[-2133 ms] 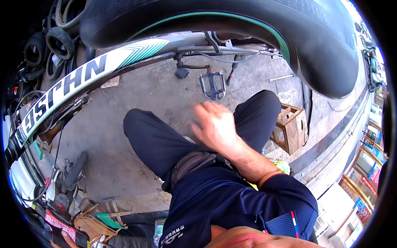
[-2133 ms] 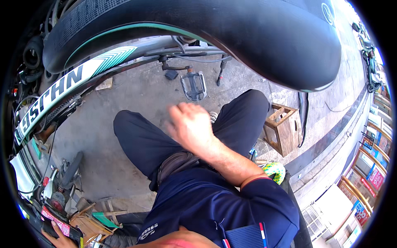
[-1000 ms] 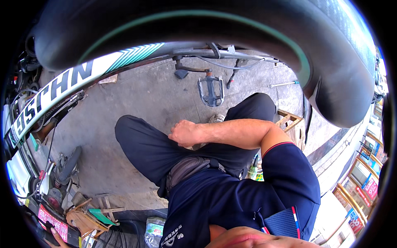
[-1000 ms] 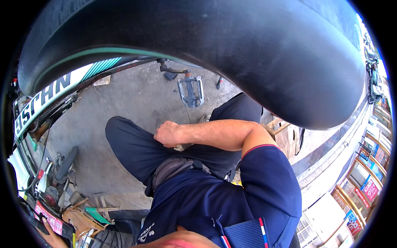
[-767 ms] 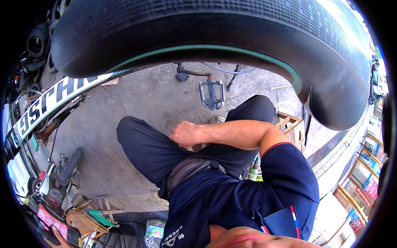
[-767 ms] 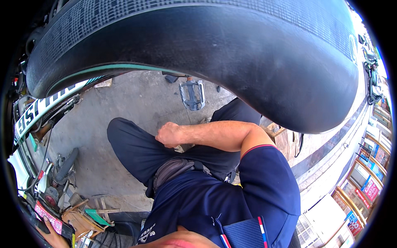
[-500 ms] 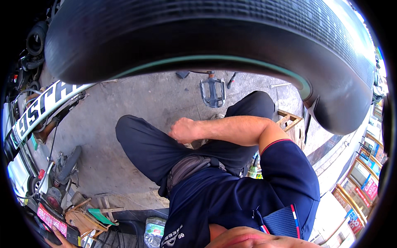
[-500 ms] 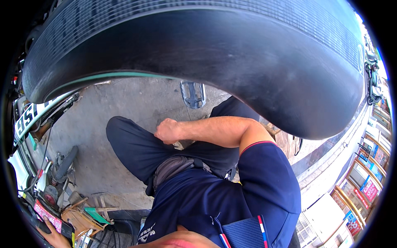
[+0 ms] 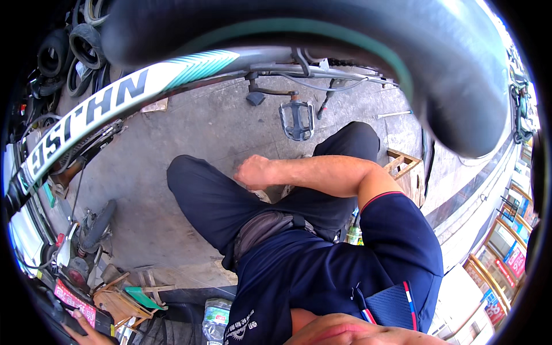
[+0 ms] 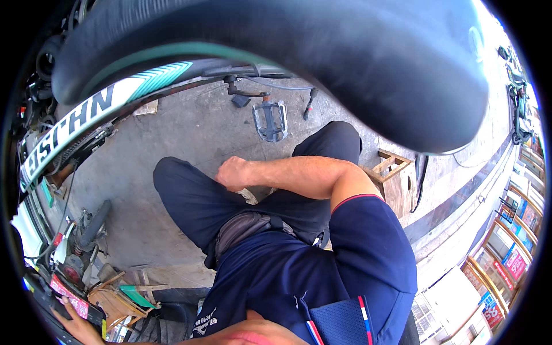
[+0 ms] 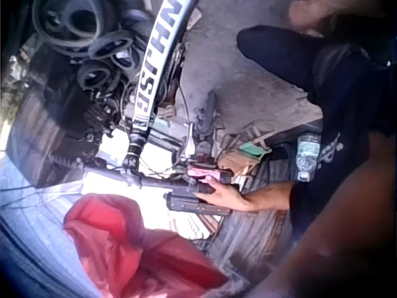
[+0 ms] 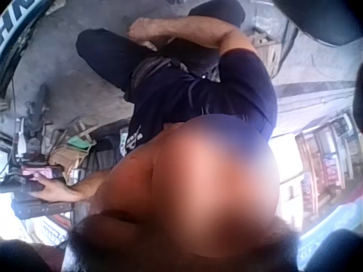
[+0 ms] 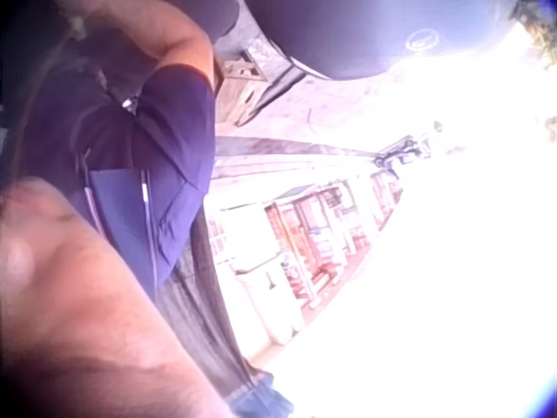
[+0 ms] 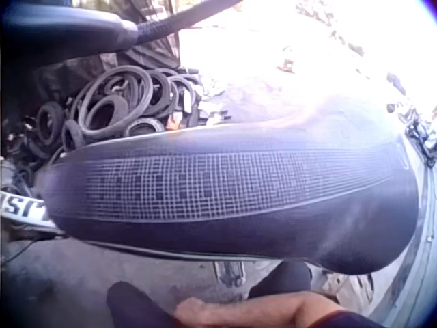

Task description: The person removes a rear bicycle wheel by hand, uses a power tool on the axle, reattaches the wheel to the frame, and uses a pump to inflate the tire.

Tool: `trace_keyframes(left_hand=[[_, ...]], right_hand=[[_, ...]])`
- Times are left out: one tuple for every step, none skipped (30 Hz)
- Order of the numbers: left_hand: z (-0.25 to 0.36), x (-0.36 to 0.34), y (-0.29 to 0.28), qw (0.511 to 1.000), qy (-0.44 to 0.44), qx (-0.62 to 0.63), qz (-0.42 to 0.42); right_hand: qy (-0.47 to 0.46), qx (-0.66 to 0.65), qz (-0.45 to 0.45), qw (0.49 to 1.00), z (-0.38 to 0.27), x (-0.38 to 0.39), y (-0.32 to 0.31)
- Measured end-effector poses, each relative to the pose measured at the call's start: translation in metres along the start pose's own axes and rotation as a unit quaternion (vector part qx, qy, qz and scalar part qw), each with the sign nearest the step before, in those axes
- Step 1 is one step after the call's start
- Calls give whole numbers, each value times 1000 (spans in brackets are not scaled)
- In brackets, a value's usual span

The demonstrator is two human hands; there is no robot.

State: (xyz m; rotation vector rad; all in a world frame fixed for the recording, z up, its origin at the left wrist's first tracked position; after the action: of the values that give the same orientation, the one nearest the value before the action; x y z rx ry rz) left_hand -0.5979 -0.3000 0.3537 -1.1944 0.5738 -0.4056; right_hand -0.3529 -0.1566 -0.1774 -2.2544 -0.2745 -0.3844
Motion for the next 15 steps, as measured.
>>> trace_keyframes(left_hand=[[-5, 2, 1, 999, -30, 14, 4], [-65, -5, -17, 993, -58, -104, 24], [-68, 1, -14, 988, -107, -113, 8], [-63, 10, -28, 991, -103, -80, 4], [-49, 13, -19, 995, -73, -65, 19], [-64, 18, -15, 989, -120, -83, 4], [-74, 23, -11, 993, -112, -43, 22], [-72, 25, -4, 991, -116, -70, 11], [-60, 28, -2, 992, -100, -73, 10], [-50, 28, 0, 993, -89, -75, -12], [-42, 30, -3, 986, -66, -155, -1], [-23, 25, 3, 993, -16, -114, -29], [-4, 28, 4, 995, -74, -40, -46], [18, 22, 12, 989, -128, 34, -60], [33, 12, 19, 988, -134, 48, -64]], right_hand=[[13, -11, -10, 1000, 5, 4, -3], [40, -10, 1, 999, 10, 13, -14], [66, -9, 7, 998, 10, 26, -26], [71, -11, 21, 997, -4, 28, -43], [92, -42, 16, 995, -12, 54, -66], [131, -119, 26, 984, -14, 80, -78], [167, -193, 36, 966, -19, 103, -93], [208, -262, 48, 941, -21, 132, -109], [229, -275, 63, 932, -27, 160, -134], [251, -289, 78, 921, -33, 191, -157], [274, -271, 98, 918, -34, 221, -170], [301, -252, 119, 912, -34, 256, -182], [318, -269, 136, 899, -41, 294, -197], [333, -284, 159, 885, -44, 324, -217], [395, -300, 197, 846, -41, 360, -245]])
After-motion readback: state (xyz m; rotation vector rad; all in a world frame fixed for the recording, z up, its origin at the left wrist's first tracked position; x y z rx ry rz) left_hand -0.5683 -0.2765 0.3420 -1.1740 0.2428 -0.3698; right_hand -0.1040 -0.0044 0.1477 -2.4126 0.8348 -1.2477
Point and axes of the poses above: each hand's wrist, its own x-axis away from the middle knuckle, its own y-axis out of the palm, z = x × y, the point moved 9 cm from there along -x, towards the middle knuckle
